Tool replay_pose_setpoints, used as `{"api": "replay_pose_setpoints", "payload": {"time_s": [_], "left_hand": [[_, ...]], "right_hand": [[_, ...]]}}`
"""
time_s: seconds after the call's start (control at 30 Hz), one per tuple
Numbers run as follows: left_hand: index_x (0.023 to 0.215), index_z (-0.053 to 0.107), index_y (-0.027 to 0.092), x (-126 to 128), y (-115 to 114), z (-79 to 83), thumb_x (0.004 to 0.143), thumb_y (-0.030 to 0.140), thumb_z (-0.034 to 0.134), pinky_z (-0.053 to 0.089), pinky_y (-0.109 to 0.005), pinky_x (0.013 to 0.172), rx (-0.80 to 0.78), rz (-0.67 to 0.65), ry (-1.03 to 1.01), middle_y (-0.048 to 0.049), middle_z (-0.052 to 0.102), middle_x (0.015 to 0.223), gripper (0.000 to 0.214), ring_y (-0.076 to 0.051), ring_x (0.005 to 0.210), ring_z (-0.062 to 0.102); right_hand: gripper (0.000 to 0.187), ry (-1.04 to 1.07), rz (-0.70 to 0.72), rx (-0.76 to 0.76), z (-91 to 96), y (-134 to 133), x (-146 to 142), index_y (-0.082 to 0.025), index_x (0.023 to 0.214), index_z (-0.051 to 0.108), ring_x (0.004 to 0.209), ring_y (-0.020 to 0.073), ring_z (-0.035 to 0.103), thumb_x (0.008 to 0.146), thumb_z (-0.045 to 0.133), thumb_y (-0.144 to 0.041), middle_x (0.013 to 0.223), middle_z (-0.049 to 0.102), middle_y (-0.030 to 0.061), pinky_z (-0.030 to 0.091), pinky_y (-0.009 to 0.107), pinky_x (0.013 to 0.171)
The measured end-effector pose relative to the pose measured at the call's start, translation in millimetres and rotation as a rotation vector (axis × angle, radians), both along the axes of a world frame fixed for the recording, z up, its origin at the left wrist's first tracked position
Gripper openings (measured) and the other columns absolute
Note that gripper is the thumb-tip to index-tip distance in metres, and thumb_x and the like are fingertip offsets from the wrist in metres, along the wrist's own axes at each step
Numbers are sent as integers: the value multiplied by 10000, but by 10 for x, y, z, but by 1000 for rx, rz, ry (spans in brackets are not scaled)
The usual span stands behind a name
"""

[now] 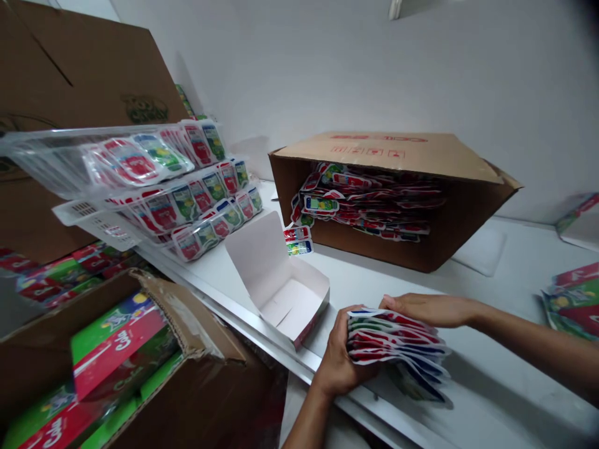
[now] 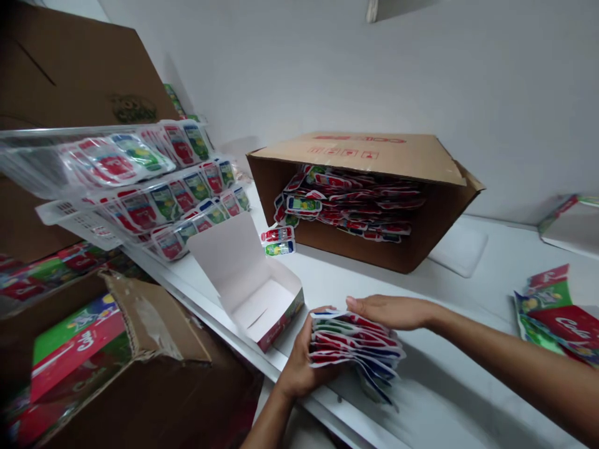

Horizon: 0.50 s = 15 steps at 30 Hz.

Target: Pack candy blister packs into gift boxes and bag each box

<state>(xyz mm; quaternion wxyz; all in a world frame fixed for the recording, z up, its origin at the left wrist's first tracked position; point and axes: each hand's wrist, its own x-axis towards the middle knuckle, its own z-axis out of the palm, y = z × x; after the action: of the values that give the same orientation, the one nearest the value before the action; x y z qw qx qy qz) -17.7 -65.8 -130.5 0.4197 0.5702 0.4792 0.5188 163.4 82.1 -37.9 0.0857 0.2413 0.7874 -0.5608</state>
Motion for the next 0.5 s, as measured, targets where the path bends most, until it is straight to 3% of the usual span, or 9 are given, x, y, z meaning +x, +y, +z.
{"api": "replay_pose_setpoints", "payload": {"time_s": [0.13, 0.2, 0.3, 0.37, 0.43, 0.5], "left_hand": [[1373, 332, 190, -12, -4, 14, 562, 135, 838, 519, -315, 854, -90, -20, -82, -96, 619, 1173, 957, -217, 958, 643], [1303, 394, 170, -4, -8, 24, 541, 119, 840, 516, -269, 759, -118, -47, -131, -46, 657, 995, 885, -180, 832, 636], [1093, 540, 148, 13, -17, 72, 500, 131, 849, 484, -231, 676, -129, -39, -143, -28, 646, 895, 669, -155, 751, 602], [1036, 569, 145, 21, -25, 104, 470, 151, 857, 471, -227, 650, -138, -17, -132, -29, 641, 875, 636, -152, 727, 591], [1049, 578, 156, 24, -25, 97, 464, 199, 869, 474, -241, 656, -156, -2, -144, -32, 639, 873, 655, -160, 725, 591], [1029, 598, 177, 15, -5, 27, 510, 288, 867, 487, -265, 681, -188, 3, -171, -39, 638, 876, 595, -174, 740, 599]], "right_hand": [[775, 166, -229, -211, -290, -170, 33, -145, 884, 680, 693, 163, 548, 928, 137, -696, 793, 653, 49, 444, 308, 727], [702, 182, -196, -166, -365, -93, 6, -139, 863, 674, 683, 162, 558, 931, 231, -680, 777, 654, 51, 445, 297, 695], [521, 164, -54, 179, -354, 248, -216, -142, 878, 663, 701, 178, 584, 908, 429, -606, 773, 663, 55, 456, 290, 668], [477, 169, 20, 482, -336, 541, -535, -134, 1038, 651, 809, 217, 619, 913, 449, -548, 919, 687, 102, 482, 327, 744], [571, 176, 113, 742, -367, 803, -973, -103, 1292, 535, 1067, 281, 589, 898, 482, -513, 1231, 608, 187, 457, 393, 918], [740, 170, 178, 858, -458, 988, -1458, -72, 1438, 372, 1305, 324, 428, 867, 536, -512, 1467, 402, 226, 363, 425, 1061]]}}
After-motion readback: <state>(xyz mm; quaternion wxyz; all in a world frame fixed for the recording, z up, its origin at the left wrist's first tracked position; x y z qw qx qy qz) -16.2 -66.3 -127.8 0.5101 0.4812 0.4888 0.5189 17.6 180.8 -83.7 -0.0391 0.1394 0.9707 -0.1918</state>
